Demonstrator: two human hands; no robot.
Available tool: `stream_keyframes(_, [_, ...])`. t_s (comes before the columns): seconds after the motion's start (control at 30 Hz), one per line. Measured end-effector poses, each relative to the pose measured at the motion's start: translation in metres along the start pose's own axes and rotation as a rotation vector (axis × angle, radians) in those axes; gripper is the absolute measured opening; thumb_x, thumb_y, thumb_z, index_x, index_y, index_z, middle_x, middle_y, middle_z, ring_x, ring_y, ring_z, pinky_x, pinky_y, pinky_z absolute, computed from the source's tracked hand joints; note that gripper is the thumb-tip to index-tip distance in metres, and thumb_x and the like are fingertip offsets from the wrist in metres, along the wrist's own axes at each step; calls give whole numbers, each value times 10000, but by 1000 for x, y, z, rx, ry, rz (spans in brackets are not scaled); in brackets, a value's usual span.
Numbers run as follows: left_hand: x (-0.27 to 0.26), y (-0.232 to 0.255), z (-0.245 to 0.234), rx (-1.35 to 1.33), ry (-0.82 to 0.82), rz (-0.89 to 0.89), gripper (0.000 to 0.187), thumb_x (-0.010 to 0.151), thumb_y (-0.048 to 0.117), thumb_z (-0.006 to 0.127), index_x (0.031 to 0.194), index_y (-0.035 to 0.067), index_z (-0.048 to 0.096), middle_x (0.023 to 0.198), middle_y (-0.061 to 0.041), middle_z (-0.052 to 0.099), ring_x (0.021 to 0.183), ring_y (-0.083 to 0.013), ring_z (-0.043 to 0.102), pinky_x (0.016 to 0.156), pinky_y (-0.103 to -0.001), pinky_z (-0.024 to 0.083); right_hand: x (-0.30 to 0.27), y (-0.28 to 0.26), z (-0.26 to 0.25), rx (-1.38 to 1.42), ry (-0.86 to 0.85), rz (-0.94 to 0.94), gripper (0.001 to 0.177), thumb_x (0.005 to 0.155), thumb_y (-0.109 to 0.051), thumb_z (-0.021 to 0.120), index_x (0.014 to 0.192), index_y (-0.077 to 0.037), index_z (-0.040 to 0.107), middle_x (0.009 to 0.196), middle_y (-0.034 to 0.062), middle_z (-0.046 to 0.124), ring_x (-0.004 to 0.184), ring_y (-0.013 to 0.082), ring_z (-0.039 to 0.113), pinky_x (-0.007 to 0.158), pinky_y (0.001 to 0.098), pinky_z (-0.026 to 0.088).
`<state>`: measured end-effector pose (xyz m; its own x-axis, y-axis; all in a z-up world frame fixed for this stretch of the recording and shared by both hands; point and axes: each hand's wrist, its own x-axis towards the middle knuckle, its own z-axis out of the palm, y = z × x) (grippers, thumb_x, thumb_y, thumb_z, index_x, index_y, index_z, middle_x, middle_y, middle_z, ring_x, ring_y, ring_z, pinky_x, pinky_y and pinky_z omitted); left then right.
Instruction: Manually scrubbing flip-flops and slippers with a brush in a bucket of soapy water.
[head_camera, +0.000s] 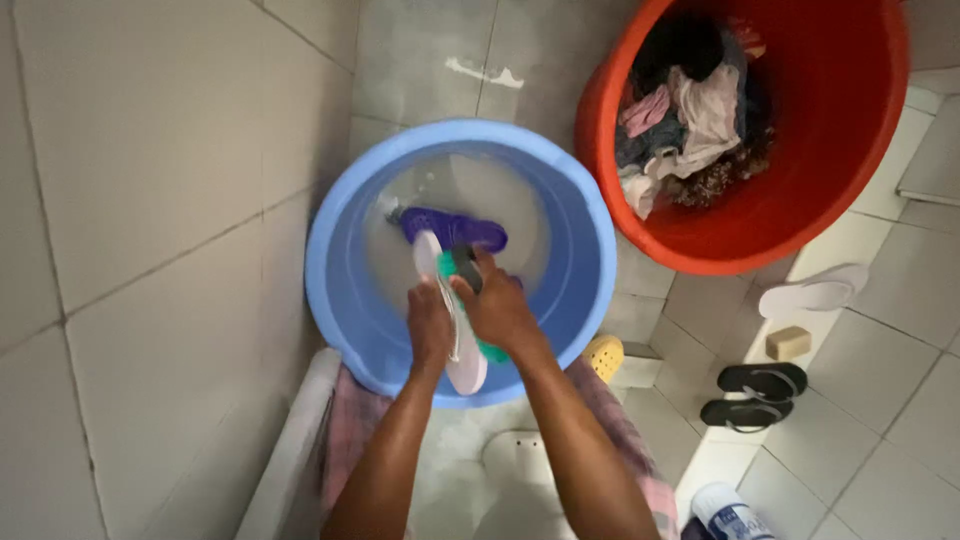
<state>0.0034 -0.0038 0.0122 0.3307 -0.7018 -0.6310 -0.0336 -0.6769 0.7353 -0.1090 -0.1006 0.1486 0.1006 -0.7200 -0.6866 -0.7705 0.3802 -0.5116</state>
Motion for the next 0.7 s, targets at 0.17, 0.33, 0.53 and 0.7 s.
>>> stream_keyframes(0.17, [-10,22,-32,-305,-136,-369,383,1011,284,619,1237,-24,636,1121,-228,678,946,-307,665,848,-460,513,-17,24,-8,90,165,-337,634,1049,-383,605,1503,17,414,1388,324,598,1259,484,606,1046,496,478])
stream_keyframes(0.33, [-23,76,-50,-872,-772,-264,626,848,142,685,1433,54,482,1365,-117,650,1192,-228,648,1006,-398,514,-27,56,12,268,298,-108,681,1013,-312,569,1540,21,296,1387,274,567,1262,415,596,1045,439,473])
stream_keyframes(0.53, [-17,51,-40,-945,-651,-286,582,1006,387,557,1425,-10,485,1273,-171,678,1190,-306,657,1019,-466,534,-69,33,5,304,406,-117,623,995,-232,582,1528,11,368,1453,269,535,1357,401,540,1120,429,417])
stream_keyframes(0.7, [-18,-27,2,-636,-420,-231,667,1074,510,339,1383,-26,587,1235,-111,699,1071,-215,647,939,-379,536,-55,16,35,-33,383,-162,645,988,-248,610,1568,-42,417,1294,252,594,1185,439,570,1032,494,461])
